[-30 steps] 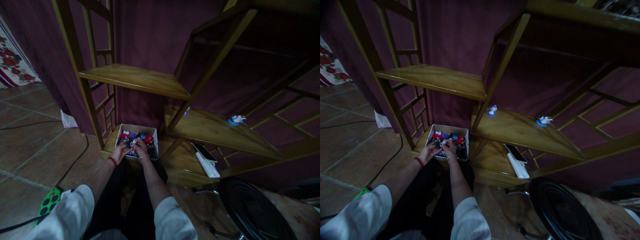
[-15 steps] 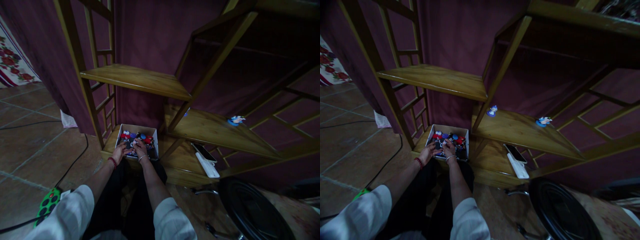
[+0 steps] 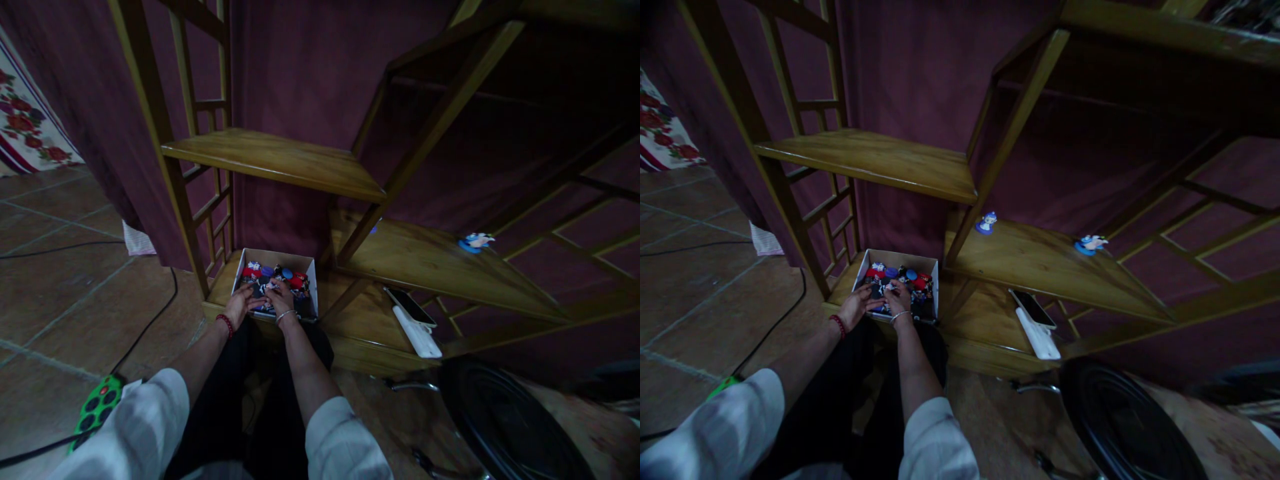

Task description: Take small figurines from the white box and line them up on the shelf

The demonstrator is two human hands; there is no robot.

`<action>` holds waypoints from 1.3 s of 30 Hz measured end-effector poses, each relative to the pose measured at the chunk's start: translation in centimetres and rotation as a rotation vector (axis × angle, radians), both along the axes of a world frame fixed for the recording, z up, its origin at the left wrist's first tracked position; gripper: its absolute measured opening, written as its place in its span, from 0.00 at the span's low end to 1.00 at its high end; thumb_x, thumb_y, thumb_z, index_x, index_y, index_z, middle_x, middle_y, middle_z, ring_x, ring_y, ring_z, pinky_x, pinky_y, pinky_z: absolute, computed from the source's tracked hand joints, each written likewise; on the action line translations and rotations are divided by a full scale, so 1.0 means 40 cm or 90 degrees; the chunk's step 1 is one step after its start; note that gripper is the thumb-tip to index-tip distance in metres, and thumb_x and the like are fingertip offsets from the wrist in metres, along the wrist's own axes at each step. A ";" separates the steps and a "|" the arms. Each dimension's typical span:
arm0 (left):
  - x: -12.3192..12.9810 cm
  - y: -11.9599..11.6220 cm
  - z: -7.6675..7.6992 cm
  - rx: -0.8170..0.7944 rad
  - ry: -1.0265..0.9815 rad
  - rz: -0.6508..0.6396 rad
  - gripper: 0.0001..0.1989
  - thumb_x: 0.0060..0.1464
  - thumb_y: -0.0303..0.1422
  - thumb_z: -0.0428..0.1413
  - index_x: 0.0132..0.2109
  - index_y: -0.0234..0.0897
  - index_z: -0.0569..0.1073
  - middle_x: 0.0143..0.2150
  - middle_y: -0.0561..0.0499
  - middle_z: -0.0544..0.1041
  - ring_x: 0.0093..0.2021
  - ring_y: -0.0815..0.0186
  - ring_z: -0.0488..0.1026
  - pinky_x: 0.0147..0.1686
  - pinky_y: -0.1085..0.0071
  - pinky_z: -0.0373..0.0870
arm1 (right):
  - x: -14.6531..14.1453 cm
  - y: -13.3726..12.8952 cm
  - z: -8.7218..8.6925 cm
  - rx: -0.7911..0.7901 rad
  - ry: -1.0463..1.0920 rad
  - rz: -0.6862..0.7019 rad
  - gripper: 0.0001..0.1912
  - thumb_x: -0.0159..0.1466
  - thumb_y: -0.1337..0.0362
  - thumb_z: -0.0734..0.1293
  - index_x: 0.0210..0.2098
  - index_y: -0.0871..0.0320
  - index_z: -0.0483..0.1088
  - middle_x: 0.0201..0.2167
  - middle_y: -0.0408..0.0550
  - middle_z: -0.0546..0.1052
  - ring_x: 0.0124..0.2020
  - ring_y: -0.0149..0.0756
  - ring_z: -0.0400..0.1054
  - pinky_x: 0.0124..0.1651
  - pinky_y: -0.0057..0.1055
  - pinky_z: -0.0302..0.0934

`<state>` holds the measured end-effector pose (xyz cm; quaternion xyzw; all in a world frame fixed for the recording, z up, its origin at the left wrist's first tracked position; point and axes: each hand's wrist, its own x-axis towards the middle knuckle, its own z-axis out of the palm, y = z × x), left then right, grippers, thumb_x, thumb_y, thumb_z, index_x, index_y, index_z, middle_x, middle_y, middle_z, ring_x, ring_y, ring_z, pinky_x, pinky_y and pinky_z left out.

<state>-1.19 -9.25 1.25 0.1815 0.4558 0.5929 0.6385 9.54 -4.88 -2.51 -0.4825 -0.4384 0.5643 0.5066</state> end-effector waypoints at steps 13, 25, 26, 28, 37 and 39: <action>-0.007 0.003 -0.011 0.000 0.002 -0.009 0.16 0.52 0.22 0.47 0.49 0.28 0.61 0.30 0.45 0.74 0.32 0.62 0.75 0.36 0.65 0.72 | -0.001 -0.008 0.017 0.001 -0.008 0.002 0.24 0.43 0.61 0.67 0.41 0.58 0.66 0.26 0.42 0.70 0.20 0.27 0.61 0.18 0.22 0.55; -0.003 0.005 -0.011 0.006 0.014 -0.008 0.05 0.51 0.23 0.50 0.37 0.31 0.63 0.30 0.48 0.73 0.30 0.63 0.75 0.37 0.65 0.72 | 0.000 -0.010 0.027 0.034 -0.035 0.005 0.21 0.45 0.61 0.66 0.39 0.59 0.66 0.27 0.43 0.70 0.23 0.28 0.62 0.23 0.24 0.57; -0.003 0.004 -0.012 0.012 0.014 -0.010 0.03 0.50 0.23 0.50 0.35 0.31 0.64 0.29 0.48 0.73 0.31 0.63 0.75 0.37 0.65 0.72 | 0.001 -0.011 0.028 0.033 -0.038 0.006 0.21 0.45 0.61 0.65 0.39 0.59 0.65 0.27 0.42 0.70 0.23 0.28 0.62 0.22 0.24 0.57; -0.003 0.003 -0.014 0.022 0.014 -0.015 0.03 0.50 0.24 0.52 0.33 0.31 0.63 0.29 0.49 0.73 0.31 0.63 0.75 0.37 0.65 0.72 | 0.002 -0.013 0.030 0.031 -0.047 0.005 0.21 0.45 0.61 0.65 0.39 0.58 0.65 0.27 0.42 0.69 0.23 0.28 0.62 0.23 0.24 0.57; -0.006 0.003 -0.015 0.023 0.015 -0.029 0.06 0.48 0.27 0.55 0.32 0.32 0.63 0.28 0.50 0.72 0.32 0.62 0.75 0.37 0.65 0.72 | -0.003 -0.015 0.036 0.068 -0.051 -0.014 0.20 0.45 0.63 0.65 0.39 0.59 0.64 0.25 0.41 0.70 0.26 0.30 0.64 0.29 0.26 0.60; -0.005 0.002 -0.015 0.022 0.013 -0.026 0.07 0.48 0.27 0.55 0.31 0.32 0.62 0.28 0.51 0.71 0.31 0.63 0.75 0.36 0.65 0.73 | -0.003 -0.015 0.036 0.071 -0.059 -0.017 0.19 0.45 0.63 0.64 0.38 0.59 0.64 0.26 0.42 0.71 0.27 0.31 0.65 0.29 0.26 0.60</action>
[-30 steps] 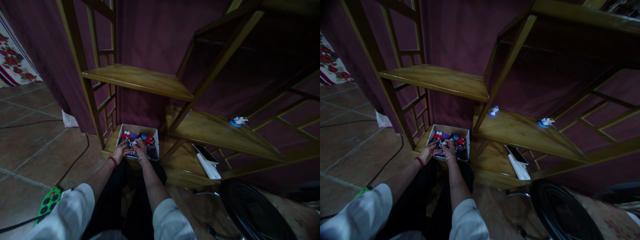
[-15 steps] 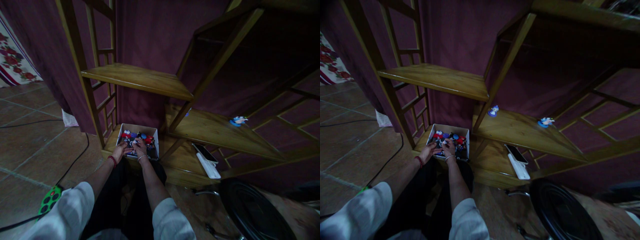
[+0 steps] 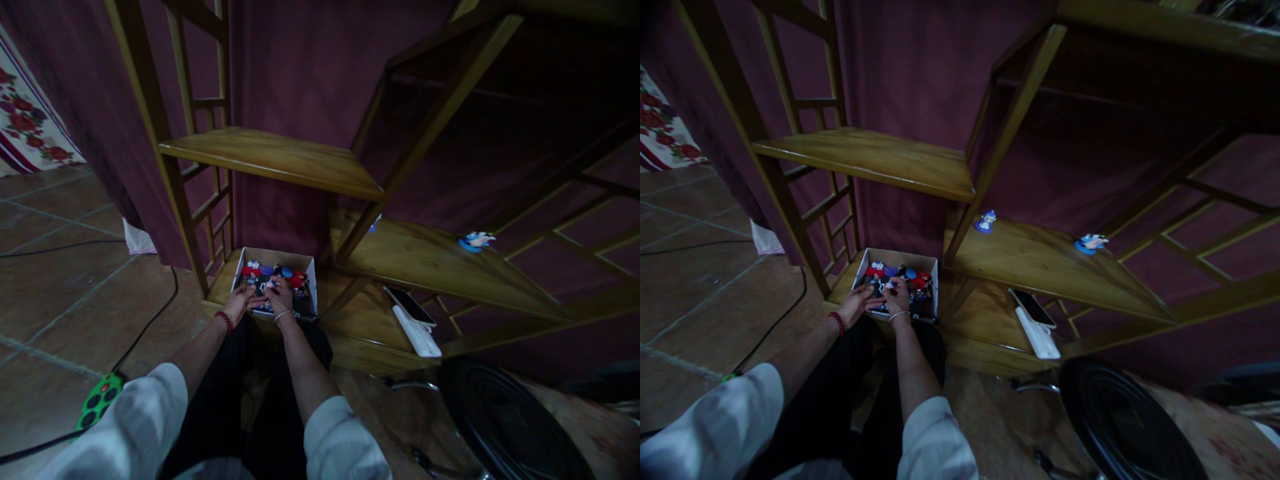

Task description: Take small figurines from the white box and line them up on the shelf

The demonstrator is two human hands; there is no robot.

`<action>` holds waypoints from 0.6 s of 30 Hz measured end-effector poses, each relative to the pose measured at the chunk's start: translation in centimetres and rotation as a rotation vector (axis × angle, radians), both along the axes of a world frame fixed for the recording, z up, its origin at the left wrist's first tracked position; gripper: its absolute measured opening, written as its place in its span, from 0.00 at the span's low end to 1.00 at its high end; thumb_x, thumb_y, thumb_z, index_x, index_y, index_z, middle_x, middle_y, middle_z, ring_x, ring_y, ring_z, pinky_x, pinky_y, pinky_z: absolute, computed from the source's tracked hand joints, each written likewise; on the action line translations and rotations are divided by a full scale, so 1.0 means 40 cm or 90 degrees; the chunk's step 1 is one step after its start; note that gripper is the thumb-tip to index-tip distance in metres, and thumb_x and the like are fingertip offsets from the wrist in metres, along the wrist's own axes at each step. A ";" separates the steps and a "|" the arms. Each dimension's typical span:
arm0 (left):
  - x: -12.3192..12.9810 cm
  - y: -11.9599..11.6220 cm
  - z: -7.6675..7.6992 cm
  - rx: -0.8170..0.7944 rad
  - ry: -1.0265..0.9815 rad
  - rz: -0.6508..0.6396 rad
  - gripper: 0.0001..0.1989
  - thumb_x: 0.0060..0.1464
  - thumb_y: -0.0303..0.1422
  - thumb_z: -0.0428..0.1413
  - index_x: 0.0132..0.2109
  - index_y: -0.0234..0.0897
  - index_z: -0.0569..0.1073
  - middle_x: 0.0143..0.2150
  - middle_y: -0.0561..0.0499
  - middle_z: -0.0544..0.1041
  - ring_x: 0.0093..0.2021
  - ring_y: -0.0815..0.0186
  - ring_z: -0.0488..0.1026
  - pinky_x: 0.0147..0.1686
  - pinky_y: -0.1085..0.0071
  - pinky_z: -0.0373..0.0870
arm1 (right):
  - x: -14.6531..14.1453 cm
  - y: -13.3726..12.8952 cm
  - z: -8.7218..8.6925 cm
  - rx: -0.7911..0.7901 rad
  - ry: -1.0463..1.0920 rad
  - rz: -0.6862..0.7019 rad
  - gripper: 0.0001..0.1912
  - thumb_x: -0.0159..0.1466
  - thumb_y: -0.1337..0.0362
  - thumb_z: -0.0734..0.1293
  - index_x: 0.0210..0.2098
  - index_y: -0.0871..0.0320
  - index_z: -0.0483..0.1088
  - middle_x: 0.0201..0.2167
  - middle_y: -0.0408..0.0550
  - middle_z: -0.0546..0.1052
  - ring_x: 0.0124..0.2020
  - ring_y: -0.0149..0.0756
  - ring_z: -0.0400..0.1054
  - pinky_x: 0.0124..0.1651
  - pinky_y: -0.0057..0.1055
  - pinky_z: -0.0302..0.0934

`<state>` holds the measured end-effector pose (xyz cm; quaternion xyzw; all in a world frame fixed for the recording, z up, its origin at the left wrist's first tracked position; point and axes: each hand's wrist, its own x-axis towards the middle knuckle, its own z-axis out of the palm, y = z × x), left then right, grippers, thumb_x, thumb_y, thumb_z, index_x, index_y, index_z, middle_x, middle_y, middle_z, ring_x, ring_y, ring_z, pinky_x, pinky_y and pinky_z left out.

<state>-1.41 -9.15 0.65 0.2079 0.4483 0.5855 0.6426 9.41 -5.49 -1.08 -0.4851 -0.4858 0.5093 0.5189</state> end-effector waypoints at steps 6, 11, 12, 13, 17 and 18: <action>-0.002 0.000 -0.006 0.015 0.004 -0.005 0.08 0.46 0.28 0.56 0.30 0.33 0.63 0.27 0.52 0.71 0.30 0.64 0.75 0.35 0.65 0.73 | 0.002 -0.002 -0.001 0.014 -0.021 0.014 0.18 0.46 0.64 0.63 0.38 0.57 0.62 0.27 0.41 0.70 0.26 0.30 0.64 0.27 0.26 0.60; -0.002 -0.001 -0.003 0.009 -0.001 0.006 0.09 0.46 0.28 0.57 0.28 0.33 0.61 0.24 0.53 0.70 0.30 0.63 0.75 0.35 0.65 0.73 | 0.001 -0.003 0.001 0.029 -0.033 0.015 0.17 0.46 0.65 0.63 0.37 0.57 0.62 0.26 0.40 0.70 0.26 0.30 0.64 0.28 0.26 0.60; -0.002 -0.002 -0.001 0.008 0.001 0.004 0.09 0.46 0.28 0.57 0.28 0.33 0.61 0.24 0.53 0.70 0.30 0.63 0.75 0.34 0.65 0.73 | 0.001 -0.003 0.002 0.033 -0.035 0.014 0.17 0.46 0.65 0.63 0.37 0.57 0.62 0.26 0.40 0.70 0.26 0.30 0.63 0.29 0.26 0.60; -0.001 -0.002 0.001 0.008 0.003 0.002 0.09 0.46 0.27 0.57 0.29 0.33 0.61 0.24 0.53 0.70 0.30 0.63 0.75 0.34 0.66 0.73 | 0.000 -0.004 0.002 0.036 -0.036 0.013 0.17 0.46 0.65 0.63 0.37 0.57 0.62 0.26 0.40 0.70 0.26 0.30 0.63 0.29 0.26 0.60; 0.000 -0.005 0.009 0.003 0.008 -0.005 0.08 0.48 0.27 0.55 0.29 0.33 0.61 0.24 0.53 0.70 0.29 0.64 0.75 0.32 0.69 0.73 | -0.001 -0.004 0.002 0.043 -0.041 0.016 0.18 0.47 0.66 0.63 0.39 0.57 0.62 0.28 0.41 0.70 0.29 0.30 0.64 0.33 0.27 0.60; 0.000 -0.005 0.010 0.004 0.009 -0.005 0.08 0.49 0.27 0.54 0.29 0.33 0.61 0.24 0.53 0.70 0.29 0.65 0.75 0.31 0.69 0.73 | -0.001 -0.003 0.001 0.043 -0.043 0.015 0.19 0.47 0.66 0.63 0.40 0.57 0.63 0.29 0.42 0.71 0.30 0.31 0.65 0.34 0.27 0.60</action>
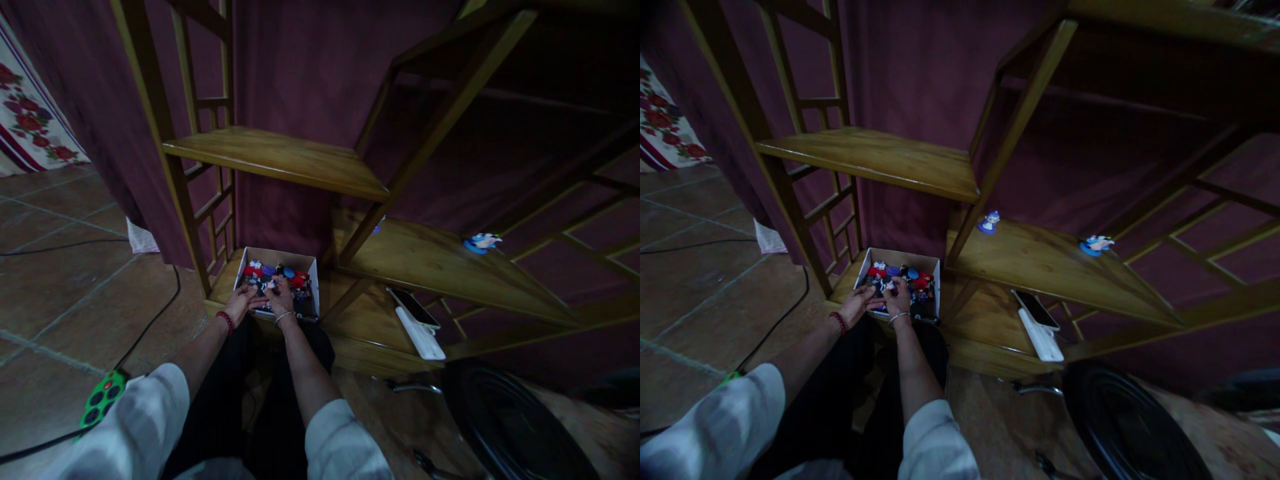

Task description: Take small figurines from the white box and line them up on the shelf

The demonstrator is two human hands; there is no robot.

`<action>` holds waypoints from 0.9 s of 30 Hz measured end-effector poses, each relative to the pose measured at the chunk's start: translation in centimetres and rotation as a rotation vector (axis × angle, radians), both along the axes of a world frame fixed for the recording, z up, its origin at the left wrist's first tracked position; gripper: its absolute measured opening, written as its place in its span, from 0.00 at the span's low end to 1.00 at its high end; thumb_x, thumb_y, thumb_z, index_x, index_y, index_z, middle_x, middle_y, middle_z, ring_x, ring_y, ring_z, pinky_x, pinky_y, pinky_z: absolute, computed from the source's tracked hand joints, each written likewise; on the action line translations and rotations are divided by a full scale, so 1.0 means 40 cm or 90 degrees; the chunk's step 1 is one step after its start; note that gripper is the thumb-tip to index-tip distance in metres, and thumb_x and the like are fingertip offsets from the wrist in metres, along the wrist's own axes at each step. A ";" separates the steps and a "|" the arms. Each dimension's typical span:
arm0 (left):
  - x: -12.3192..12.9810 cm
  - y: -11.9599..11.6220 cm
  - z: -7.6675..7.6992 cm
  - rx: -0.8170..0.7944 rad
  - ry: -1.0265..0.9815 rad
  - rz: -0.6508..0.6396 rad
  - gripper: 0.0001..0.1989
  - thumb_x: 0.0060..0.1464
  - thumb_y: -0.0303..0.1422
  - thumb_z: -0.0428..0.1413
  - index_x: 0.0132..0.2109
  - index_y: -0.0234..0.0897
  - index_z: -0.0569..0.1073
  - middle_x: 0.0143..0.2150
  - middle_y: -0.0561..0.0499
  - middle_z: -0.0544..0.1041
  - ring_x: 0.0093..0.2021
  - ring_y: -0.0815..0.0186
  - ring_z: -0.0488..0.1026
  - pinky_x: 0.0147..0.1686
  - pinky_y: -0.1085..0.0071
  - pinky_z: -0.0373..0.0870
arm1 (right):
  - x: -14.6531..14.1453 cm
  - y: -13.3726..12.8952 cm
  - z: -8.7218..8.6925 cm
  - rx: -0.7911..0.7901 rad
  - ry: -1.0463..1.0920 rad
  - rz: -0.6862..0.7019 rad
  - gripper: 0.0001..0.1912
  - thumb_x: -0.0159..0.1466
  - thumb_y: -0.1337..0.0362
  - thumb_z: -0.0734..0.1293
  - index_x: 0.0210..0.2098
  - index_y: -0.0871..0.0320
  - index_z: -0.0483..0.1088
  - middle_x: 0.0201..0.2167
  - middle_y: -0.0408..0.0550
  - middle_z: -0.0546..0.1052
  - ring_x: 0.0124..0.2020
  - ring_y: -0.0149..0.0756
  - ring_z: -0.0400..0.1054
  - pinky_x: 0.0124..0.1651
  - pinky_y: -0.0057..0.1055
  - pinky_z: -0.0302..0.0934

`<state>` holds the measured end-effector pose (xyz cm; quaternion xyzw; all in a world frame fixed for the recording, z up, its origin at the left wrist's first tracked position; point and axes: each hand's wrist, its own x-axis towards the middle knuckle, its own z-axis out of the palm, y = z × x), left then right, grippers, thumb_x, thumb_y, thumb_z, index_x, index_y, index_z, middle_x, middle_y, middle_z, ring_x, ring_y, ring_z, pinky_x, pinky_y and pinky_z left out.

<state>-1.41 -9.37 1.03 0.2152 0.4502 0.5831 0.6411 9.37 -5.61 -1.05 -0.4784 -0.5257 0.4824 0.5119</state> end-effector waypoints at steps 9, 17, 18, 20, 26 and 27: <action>-0.002 0.003 -0.014 0.013 -0.010 0.009 0.08 0.46 0.28 0.57 0.30 0.33 0.62 0.25 0.54 0.70 0.29 0.66 0.75 0.35 0.67 0.73 | 0.004 0.001 -0.007 0.007 -0.064 0.019 0.15 0.49 0.64 0.62 0.37 0.55 0.68 0.30 0.42 0.72 0.33 0.33 0.66 0.37 0.31 0.62; 0.001 0.001 -0.010 0.020 -0.006 0.024 0.08 0.47 0.28 0.57 0.34 0.33 0.64 0.28 0.52 0.71 0.29 0.67 0.74 0.35 0.67 0.73 | 0.005 0.005 -0.015 0.015 -0.066 0.022 0.15 0.49 0.64 0.62 0.37 0.54 0.68 0.30 0.41 0.72 0.32 0.32 0.66 0.36 0.28 0.62; 0.001 0.002 -0.010 0.021 -0.007 0.022 0.08 0.47 0.28 0.57 0.34 0.32 0.64 0.28 0.52 0.71 0.29 0.67 0.74 0.35 0.66 0.73 | 0.005 0.005 -0.016 0.018 -0.064 0.024 0.15 0.49 0.64 0.62 0.37 0.54 0.68 0.29 0.41 0.72 0.31 0.32 0.66 0.36 0.28 0.62; 0.000 0.003 -0.012 0.020 -0.008 0.021 0.08 0.46 0.27 0.57 0.34 0.32 0.65 0.29 0.52 0.71 0.29 0.67 0.74 0.35 0.66 0.73 | 0.006 0.006 -0.017 0.021 -0.064 0.026 0.14 0.49 0.64 0.62 0.37 0.54 0.69 0.29 0.40 0.72 0.31 0.32 0.66 0.35 0.28 0.62; 0.001 0.005 -0.018 0.006 0.002 0.018 0.07 0.46 0.28 0.57 0.30 0.31 0.65 0.27 0.51 0.72 0.29 0.66 0.74 0.34 0.68 0.74 | 0.006 0.004 -0.014 0.014 -0.072 0.024 0.13 0.49 0.65 0.62 0.35 0.55 0.68 0.27 0.40 0.71 0.29 0.31 0.65 0.31 0.26 0.61; 0.001 0.005 -0.018 0.004 0.005 0.018 0.07 0.46 0.28 0.57 0.29 0.31 0.65 0.26 0.51 0.72 0.29 0.66 0.74 0.34 0.68 0.74 | 0.005 0.004 -0.014 0.016 -0.074 0.026 0.13 0.49 0.65 0.62 0.34 0.55 0.68 0.27 0.40 0.71 0.28 0.31 0.64 0.31 0.26 0.61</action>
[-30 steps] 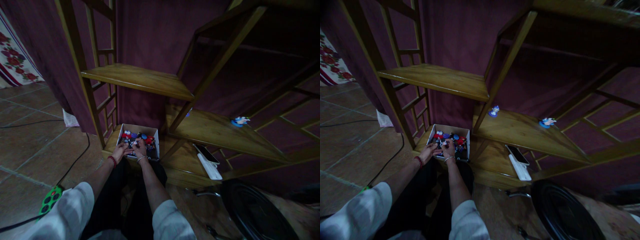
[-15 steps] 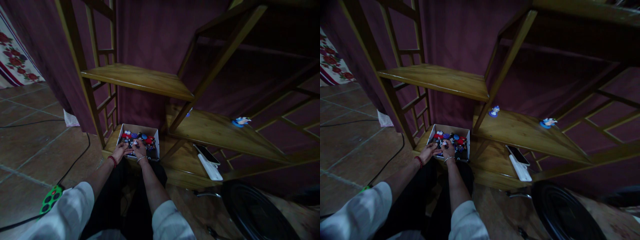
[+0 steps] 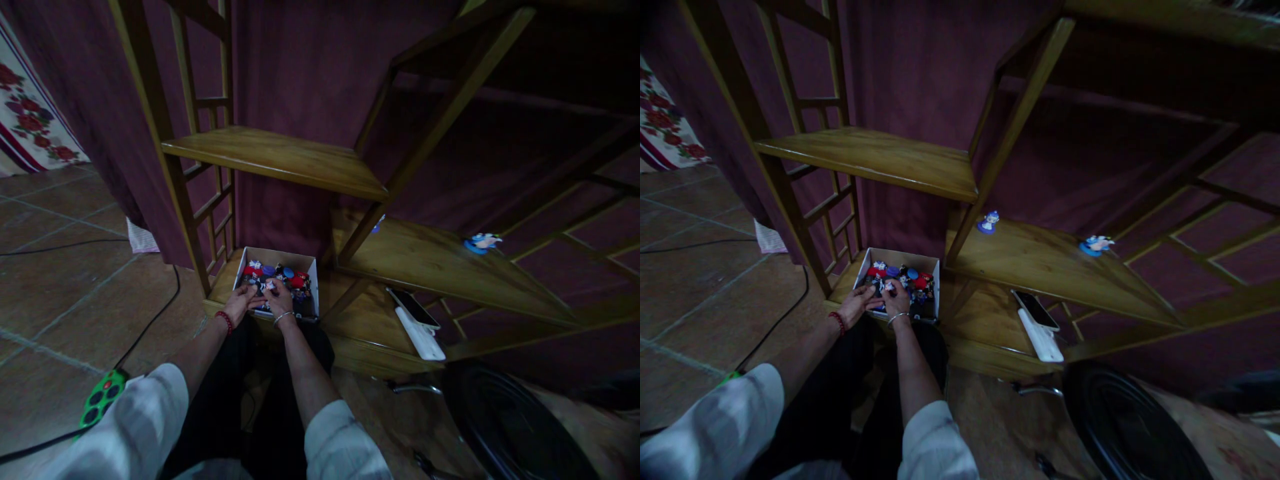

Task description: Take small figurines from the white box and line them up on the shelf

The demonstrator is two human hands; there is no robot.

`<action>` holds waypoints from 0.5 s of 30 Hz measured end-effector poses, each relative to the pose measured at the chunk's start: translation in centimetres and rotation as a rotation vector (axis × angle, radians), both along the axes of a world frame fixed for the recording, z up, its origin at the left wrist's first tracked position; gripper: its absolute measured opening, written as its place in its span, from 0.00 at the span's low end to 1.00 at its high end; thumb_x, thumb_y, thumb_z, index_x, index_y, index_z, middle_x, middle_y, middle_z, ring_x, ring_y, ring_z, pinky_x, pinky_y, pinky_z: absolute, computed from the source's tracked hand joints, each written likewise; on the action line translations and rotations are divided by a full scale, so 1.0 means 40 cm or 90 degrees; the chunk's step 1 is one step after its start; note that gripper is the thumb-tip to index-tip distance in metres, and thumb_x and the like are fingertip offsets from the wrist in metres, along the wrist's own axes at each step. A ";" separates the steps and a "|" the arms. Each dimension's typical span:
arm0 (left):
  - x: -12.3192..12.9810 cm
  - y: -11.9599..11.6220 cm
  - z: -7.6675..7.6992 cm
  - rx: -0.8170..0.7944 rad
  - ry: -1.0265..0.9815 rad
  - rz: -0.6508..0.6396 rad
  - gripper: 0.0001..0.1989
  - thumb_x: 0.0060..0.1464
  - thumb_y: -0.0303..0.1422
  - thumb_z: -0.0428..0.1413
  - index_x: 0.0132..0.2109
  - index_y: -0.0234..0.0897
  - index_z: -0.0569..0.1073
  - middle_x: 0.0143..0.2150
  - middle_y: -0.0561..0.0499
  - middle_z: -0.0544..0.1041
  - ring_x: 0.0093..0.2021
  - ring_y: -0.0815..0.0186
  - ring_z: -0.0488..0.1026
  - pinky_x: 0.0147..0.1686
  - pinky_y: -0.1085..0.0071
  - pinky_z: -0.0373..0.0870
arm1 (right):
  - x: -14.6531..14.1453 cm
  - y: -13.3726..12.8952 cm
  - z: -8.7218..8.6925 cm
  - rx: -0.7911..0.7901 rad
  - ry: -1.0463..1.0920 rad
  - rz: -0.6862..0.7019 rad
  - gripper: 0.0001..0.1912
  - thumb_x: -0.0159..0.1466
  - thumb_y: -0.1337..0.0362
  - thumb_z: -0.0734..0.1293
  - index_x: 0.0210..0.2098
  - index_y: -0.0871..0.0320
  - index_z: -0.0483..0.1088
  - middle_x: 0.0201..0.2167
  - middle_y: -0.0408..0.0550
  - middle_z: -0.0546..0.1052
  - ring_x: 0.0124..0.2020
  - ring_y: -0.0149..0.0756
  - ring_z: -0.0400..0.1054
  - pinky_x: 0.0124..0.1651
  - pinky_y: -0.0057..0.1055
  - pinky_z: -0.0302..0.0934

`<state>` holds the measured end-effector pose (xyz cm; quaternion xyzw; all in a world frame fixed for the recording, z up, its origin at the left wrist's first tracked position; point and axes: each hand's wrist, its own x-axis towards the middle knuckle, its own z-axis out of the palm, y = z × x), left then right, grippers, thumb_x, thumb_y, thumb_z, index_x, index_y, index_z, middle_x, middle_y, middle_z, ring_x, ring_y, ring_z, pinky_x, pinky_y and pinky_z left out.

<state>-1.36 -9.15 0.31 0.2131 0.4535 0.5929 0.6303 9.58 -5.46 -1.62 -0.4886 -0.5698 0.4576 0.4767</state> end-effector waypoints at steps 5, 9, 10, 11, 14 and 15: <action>0.001 -0.001 0.004 -0.001 -0.003 0.007 0.08 0.46 0.28 0.57 0.27 0.31 0.64 0.23 0.52 0.70 0.28 0.66 0.75 0.34 0.67 0.74 | 0.002 -0.002 0.006 0.018 -0.010 0.006 0.11 0.48 0.65 0.62 0.33 0.54 0.69 0.27 0.39 0.71 0.29 0.31 0.65 0.34 0.26 0.61; 0.001 -0.002 0.008 -0.008 0.009 0.005 0.07 0.46 0.28 0.57 0.28 0.31 0.64 0.23 0.52 0.71 0.27 0.67 0.74 0.33 0.68 0.73 | 0.004 -0.003 0.011 0.027 -0.023 0.008 0.11 0.48 0.65 0.62 0.33 0.54 0.69 0.28 0.39 0.72 0.30 0.32 0.65 0.36 0.27 0.61; 0.001 -0.002 0.009 -0.012 0.012 0.006 0.07 0.47 0.28 0.56 0.28 0.31 0.64 0.23 0.52 0.71 0.26 0.67 0.74 0.33 0.68 0.73 | 0.003 -0.002 0.011 0.026 -0.026 0.011 0.11 0.49 0.65 0.62 0.33 0.53 0.69 0.29 0.39 0.72 0.31 0.32 0.65 0.36 0.27 0.61; 0.001 -0.002 0.010 -0.014 0.013 0.007 0.07 0.47 0.28 0.56 0.28 0.31 0.64 0.23 0.52 0.71 0.26 0.68 0.74 0.32 0.69 0.73 | 0.003 -0.002 0.010 0.025 -0.027 0.013 0.11 0.49 0.65 0.62 0.33 0.53 0.69 0.29 0.39 0.72 0.30 0.32 0.66 0.35 0.27 0.61; 0.001 -0.002 0.010 -0.008 0.012 0.004 0.07 0.46 0.27 0.57 0.28 0.31 0.64 0.22 0.53 0.70 0.24 0.69 0.73 0.31 0.70 0.73 | 0.002 0.000 0.007 0.026 -0.025 0.013 0.11 0.48 0.65 0.62 0.32 0.53 0.69 0.29 0.39 0.72 0.30 0.32 0.65 0.36 0.27 0.61; 0.001 -0.002 0.011 -0.005 0.012 0.001 0.08 0.46 0.28 0.57 0.28 0.31 0.64 0.23 0.53 0.70 0.24 0.69 0.73 0.31 0.71 0.73 | 0.003 0.000 0.007 0.027 -0.026 0.011 0.11 0.48 0.65 0.62 0.32 0.53 0.69 0.29 0.39 0.72 0.30 0.32 0.65 0.36 0.27 0.60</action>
